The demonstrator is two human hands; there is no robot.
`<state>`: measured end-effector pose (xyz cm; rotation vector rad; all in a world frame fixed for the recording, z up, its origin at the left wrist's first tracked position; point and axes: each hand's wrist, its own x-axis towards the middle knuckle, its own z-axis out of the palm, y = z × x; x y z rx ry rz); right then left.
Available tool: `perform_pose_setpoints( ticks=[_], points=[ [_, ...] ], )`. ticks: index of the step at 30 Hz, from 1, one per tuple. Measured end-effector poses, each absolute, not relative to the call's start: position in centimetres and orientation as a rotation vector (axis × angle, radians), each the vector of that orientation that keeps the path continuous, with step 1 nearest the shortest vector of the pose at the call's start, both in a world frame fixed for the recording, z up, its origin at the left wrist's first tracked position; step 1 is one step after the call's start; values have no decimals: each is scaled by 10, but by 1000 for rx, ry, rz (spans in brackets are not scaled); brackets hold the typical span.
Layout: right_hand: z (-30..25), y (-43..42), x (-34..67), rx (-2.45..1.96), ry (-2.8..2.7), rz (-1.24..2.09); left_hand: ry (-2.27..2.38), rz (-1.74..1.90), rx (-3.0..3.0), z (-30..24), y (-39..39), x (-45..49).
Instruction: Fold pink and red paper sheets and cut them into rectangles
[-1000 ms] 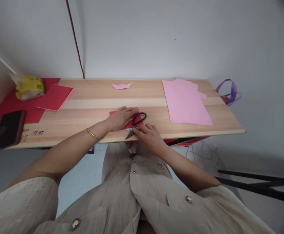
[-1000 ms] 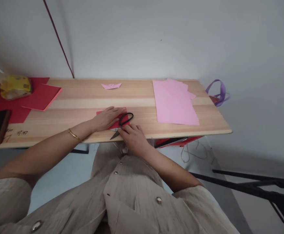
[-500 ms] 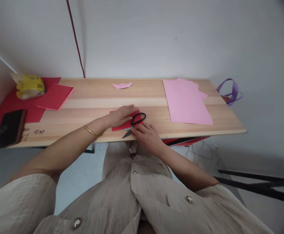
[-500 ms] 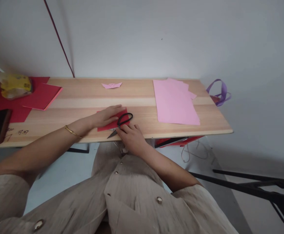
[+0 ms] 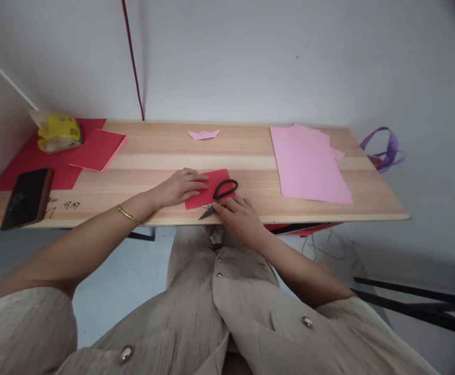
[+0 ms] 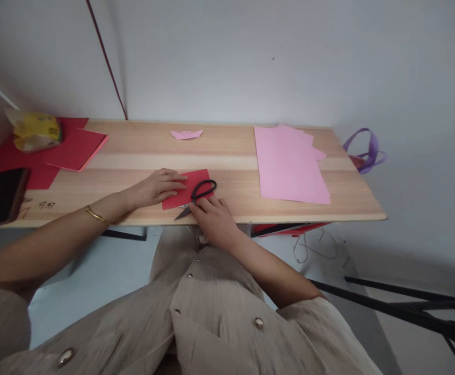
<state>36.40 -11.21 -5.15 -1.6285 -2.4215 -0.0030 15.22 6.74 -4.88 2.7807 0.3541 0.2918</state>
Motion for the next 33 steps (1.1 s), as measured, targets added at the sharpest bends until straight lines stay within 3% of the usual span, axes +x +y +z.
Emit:
perform_pose_setpoints(
  ticks=[26, 33],
  points=[
    [-49, -111, 337, -1504, -2474, 19, 346, 303, 2753, -49, 69, 152],
    [-33, -116, 405, -1522, -2319, -45, 375, 261, 2722, -43, 70, 154]
  ],
)
